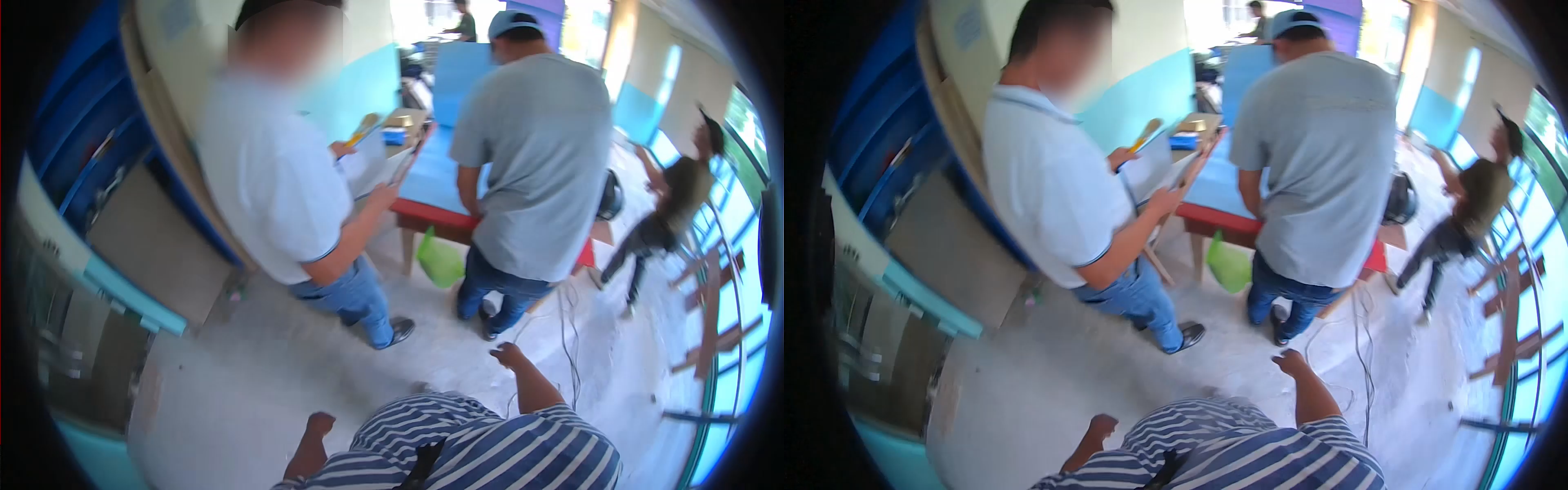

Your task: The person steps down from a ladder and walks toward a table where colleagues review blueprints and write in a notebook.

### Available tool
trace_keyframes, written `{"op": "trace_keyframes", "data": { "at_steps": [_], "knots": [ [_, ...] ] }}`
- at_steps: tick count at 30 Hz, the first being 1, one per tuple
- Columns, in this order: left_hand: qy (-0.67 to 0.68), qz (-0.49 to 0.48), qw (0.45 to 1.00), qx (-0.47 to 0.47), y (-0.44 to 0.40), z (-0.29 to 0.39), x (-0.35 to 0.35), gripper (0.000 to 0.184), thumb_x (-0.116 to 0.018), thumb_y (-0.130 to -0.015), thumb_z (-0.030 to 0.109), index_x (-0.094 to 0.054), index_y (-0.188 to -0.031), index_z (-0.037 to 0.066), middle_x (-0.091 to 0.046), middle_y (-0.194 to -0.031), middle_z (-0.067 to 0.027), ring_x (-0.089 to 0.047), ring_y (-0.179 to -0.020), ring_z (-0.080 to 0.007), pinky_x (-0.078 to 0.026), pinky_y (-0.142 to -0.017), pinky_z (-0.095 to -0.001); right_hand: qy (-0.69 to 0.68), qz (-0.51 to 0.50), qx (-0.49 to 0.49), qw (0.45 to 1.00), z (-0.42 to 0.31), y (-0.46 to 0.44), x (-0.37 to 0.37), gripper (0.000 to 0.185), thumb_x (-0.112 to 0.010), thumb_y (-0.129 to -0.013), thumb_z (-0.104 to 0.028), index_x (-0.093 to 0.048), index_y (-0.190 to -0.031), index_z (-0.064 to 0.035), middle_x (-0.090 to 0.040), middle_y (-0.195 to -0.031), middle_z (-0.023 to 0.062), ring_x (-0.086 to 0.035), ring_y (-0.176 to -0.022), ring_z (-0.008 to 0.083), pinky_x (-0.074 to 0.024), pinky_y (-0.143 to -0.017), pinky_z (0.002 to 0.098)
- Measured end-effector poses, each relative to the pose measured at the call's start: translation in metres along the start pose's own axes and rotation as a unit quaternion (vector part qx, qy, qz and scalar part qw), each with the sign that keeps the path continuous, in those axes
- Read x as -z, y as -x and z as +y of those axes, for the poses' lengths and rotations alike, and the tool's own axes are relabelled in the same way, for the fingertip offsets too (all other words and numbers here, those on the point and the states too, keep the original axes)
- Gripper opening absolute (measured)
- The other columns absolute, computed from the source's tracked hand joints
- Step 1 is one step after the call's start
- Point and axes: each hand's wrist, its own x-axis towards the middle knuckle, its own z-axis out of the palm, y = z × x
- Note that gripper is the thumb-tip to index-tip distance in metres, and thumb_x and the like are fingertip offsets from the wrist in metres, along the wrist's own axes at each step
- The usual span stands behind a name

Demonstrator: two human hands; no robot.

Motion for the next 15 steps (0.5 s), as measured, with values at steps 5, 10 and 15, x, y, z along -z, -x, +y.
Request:
{"op": "trace_keyframes", "data": {
  "at_steps": [5, 10, 15],
  "knots": [
    [-0.058, 0.174, 0.971, -0.152, -0.002, -0.008, 0.007, 0.005, -0.055, -0.067, 0.016, -0.059, -0.067, 0.013, -0.057, -0.059, -0.0056, -0.058, -0.054, -0.0213, -0.046, -0.053, -0.0357, -0.042, 0.140, 0.133, 0.980, -0.114, 0.011, 0.100, 0.033, -0.056, -0.079, -0.032, -0.057, -0.101, -0.0082, -0.061, -0.087, 0.0137, -0.058, -0.083, 0.0291, -0.0442, -0.076, 0.0358],
    [-0.027, 0.043, 0.996, -0.076, -0.005, 0.005, 0.047, 0.003, -0.060, -0.064, 0.016, -0.058, -0.065, 0.013, -0.056, -0.055, -0.0032, -0.058, -0.051, -0.0195, -0.047, -0.052, -0.0342, -0.286, 0.201, 0.176, 0.920, -0.220, 0.088, 0.239, 0.050, -0.060, -0.078, -0.020, -0.041, -0.121, -0.0018, -0.060, -0.087, 0.0104, -0.058, -0.085, 0.0170, -0.0442, -0.075, 0.0275],
    [-0.019, 0.034, 0.997, -0.066, -0.026, 0.004, 0.055, 0.004, -0.061, -0.063, 0.015, -0.059, -0.065, 0.013, -0.057, -0.058, -0.0045, -0.060, -0.060, -0.0219, -0.047, -0.057, -0.0372, -0.389, 0.344, 0.310, 0.796, -0.247, 0.140, 0.319, 0.066, -0.061, -0.077, -0.007, -0.022, -0.130, -0.0015, -0.058, -0.088, 0.0095, -0.057, -0.085, 0.0155, -0.0449, -0.077, 0.0280]
  ]
}}
